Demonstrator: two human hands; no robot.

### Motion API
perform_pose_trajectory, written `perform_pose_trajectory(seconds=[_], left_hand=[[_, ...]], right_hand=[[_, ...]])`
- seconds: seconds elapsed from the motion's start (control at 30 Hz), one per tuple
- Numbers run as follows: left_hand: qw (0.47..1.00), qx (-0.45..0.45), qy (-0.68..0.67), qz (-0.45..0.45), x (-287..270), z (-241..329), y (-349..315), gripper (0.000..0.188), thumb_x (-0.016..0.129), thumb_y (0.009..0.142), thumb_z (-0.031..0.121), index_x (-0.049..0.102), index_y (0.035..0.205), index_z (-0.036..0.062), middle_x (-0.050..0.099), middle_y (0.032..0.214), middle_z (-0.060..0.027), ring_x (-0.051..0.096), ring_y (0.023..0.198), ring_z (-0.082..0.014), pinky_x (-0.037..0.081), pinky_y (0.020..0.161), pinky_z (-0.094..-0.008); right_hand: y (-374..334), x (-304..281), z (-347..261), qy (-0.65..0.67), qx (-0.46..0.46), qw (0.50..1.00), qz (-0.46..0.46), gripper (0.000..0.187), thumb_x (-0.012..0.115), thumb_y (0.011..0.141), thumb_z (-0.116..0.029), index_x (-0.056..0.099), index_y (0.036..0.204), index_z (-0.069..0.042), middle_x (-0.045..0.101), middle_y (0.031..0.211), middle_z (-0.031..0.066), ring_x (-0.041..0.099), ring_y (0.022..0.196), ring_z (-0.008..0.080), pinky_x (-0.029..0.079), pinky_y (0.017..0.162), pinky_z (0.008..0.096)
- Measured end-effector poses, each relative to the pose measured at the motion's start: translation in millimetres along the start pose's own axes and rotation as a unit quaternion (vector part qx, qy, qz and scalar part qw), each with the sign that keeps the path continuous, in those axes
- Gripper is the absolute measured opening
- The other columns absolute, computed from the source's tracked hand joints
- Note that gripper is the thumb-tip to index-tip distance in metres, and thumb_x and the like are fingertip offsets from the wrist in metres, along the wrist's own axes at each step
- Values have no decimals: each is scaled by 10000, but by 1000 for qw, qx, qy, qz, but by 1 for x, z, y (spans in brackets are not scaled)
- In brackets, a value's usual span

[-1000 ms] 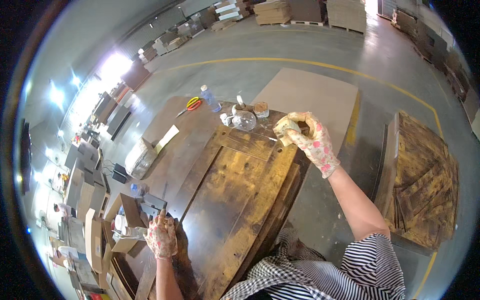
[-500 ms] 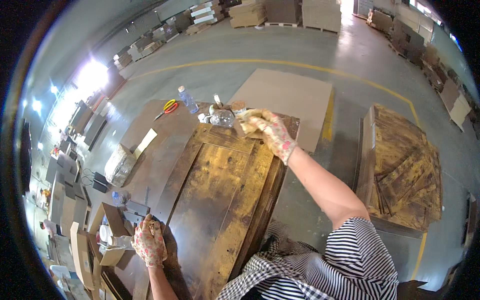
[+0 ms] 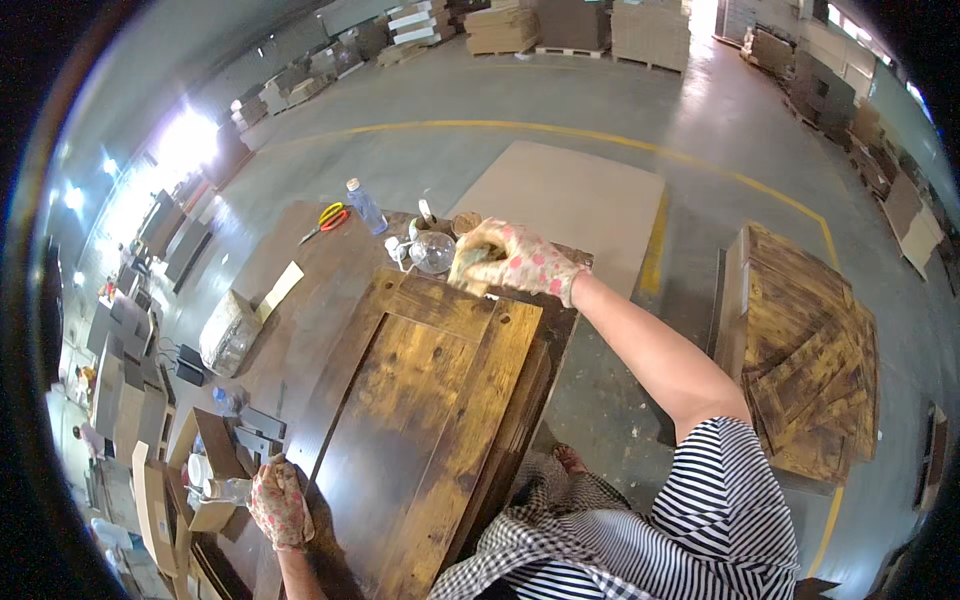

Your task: The person treats wooden panels by rubbing their surfaces and edges with a sponge block, wiping them down with a cloth, and turning the boards over to finish both sides.

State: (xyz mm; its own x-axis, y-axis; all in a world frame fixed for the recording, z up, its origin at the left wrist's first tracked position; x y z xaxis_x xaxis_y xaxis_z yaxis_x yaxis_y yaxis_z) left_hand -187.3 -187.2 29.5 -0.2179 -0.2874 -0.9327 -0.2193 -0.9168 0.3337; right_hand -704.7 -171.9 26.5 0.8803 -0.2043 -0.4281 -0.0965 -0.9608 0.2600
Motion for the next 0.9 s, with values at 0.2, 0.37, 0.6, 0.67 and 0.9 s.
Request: perform_pose_trajectory(seconds=[0.2, 0.37, 0.6, 0.67, 0.9], left_hand=[[993, -113, -15, -34, 9, 6, 18, 373, 529, 1031, 367, 735, 1077, 59, 726, 924, -213, 707, 874, -387, 527, 769, -462], [982, -184, -38, 1, 16, 6, 17, 324, 598, 1009, 330, 761, 1077, 59, 737, 945, -210, 729, 867, -338, 540, 765, -423], [984, -172, -43, 33, 19, 5, 16, 299, 616, 1002, 285, 753, 1096, 36, 755, 945, -182, 739, 882, -301, 549, 789, -399], [983, -178, -28, 31, 19, 5, 16, 296, 615, 1002, 282, 751, 1096, 37, 752, 944, -190, 738, 891, -307, 550, 792, -404], [984, -169, -20, 46, 19, 4, 14, 270, 620, 988, 245, 739, 1108, 35, 749, 958, -191, 736, 891, -325, 548, 785, -411]], right_hand=[[19, -5, -7, -126, -126, 980, -89, 356, 737, 863, -293, 688, 1164, -110, 633, 1199, 66, 630, 1119, 263, 492, 1023, 395], [0, -33, -3, -195, -191, 944, -183, 330, 776, 838, -266, 693, 1131, -140, 631, 1161, 76, 597, 1150, 250, 503, 1021, 405], [14, -24, -10, -159, -233, 935, -214, 252, 761, 855, -235, 701, 1077, -132, 621, 1150, 52, 573, 1159, 225, 507, 999, 407], [6, -45, -11, -160, -208, 933, -248, 212, 763, 846, -210, 714, 1034, -126, 622, 1137, 47, 580, 1134, 219, 509, 974, 405], [10, -38, -10, -134, -270, 932, -201, 280, 755, 841, -226, 699, 1094, -119, 625, 1137, 44, 599, 1088, 238, 521, 952, 390]])
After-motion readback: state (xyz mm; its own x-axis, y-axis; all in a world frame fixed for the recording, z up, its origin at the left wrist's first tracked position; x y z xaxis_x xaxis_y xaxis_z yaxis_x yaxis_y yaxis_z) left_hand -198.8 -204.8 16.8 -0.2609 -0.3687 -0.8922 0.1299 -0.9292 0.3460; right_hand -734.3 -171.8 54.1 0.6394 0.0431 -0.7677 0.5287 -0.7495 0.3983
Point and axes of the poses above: each hand's wrist, its own y-axis towards the middle knuckle, its own x-axis out of the palm, z = x × y, the point moved 1 cm from there along y, towards the middle knuckle
